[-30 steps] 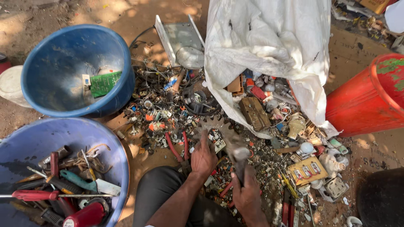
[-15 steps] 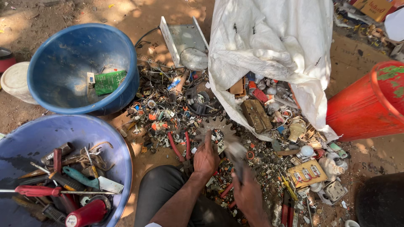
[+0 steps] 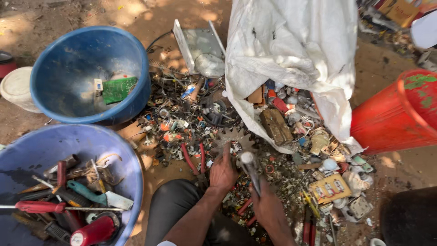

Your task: The person sits on the ground and uses a hammer and pliers to break apart and dismantle various small electronic components and scrap items. They repeatedly strike objects to separate parts and occasionally use pliers to pull or adjust pieces.

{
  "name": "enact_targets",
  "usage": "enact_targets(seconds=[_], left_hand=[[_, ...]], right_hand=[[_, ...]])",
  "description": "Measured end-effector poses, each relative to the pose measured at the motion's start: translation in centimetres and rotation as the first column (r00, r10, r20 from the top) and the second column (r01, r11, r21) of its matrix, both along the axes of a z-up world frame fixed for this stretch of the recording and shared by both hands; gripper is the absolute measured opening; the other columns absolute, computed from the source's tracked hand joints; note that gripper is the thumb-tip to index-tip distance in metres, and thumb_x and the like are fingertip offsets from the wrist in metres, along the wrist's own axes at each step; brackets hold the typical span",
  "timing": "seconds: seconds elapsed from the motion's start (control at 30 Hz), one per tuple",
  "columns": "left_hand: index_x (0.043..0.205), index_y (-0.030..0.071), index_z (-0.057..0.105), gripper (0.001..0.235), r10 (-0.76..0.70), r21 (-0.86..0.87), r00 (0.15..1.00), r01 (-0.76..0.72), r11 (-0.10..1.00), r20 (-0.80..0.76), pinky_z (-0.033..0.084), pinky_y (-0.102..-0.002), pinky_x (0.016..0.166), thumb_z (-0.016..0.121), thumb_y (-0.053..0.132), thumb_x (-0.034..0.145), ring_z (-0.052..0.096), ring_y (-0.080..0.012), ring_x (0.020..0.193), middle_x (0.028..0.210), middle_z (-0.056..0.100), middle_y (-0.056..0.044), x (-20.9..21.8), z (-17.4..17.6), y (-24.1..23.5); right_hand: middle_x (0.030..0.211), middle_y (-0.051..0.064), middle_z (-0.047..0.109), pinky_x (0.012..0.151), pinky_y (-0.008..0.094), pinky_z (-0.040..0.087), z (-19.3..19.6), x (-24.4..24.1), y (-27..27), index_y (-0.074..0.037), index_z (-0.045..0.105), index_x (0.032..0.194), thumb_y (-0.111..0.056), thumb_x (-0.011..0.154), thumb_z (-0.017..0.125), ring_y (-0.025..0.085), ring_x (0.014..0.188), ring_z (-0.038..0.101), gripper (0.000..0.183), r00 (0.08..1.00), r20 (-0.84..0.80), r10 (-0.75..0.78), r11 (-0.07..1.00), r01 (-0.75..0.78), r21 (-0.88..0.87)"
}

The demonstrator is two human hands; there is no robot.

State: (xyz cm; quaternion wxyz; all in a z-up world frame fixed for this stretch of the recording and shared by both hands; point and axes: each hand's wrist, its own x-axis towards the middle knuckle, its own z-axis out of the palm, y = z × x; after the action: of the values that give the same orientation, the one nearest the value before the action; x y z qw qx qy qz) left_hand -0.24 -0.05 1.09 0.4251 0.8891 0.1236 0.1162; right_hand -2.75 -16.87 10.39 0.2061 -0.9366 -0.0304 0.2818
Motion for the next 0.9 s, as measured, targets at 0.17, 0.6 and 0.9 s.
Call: enact_targets(seconds=[0.17, 0.6, 0.9], left_hand=[[0.162, 0.013, 0.014, 0.080, -0.059, -0.019, 0.977, 0.056, 0.998, -0.207, 0.056, -0.059, 0.075, 0.054, 0.008, 0.093, 0.064, -0.0508, 0.089, 0.108, 0.063, -0.037, -1.2, -0.4, -0.7], [0.148, 0.003, 0.042, 0.051, 0.212, -0.329, 0.970, -0.240, 0.913, -0.119, 0.060, -0.046, 0.092, 0.049, 0.021, 0.101, 0.072, -0.0307, 0.104, 0.120, 0.070, -0.018, 0.7, -0.9, 0.5], [0.153, -0.004, 0.037, 0.075, 0.492, -0.612, 0.870, -0.375, 0.696, 0.027, 0.035, -0.052, 0.117, 0.033, 0.053, 0.105, 0.040, -0.0408, 0.145, 0.156, 0.042, -0.028, 0.3, 1.8, 1.4]], right_hand=[[0.073, 0.019, 0.071, 0.046, 0.038, 0.053, 0.7, -0.2, -1.1, -0.010, 0.047, 0.146, -0.035, 0.100, 0.060, 0.024, 0.049, 0.066, 0.054, 0.969, 0.098, -0.227, 0.959, 0.205, 0.197], [0.053, 0.006, 0.061, 0.035, 0.033, 0.049, -2.2, -1.2, -2.7, -0.004, 0.051, 0.141, -0.031, 0.096, 0.053, 0.014, 0.036, 0.056, 0.053, 0.926, 0.186, -0.330, 0.842, 0.199, 0.501], [0.059, 0.007, 0.056, 0.041, 0.026, 0.038, 0.5, -2.7, -2.4, 0.005, 0.042, 0.146, -0.032, 0.104, 0.052, 0.010, 0.045, 0.048, 0.057, 0.730, 0.547, -0.410, 0.653, -0.185, 0.735]])
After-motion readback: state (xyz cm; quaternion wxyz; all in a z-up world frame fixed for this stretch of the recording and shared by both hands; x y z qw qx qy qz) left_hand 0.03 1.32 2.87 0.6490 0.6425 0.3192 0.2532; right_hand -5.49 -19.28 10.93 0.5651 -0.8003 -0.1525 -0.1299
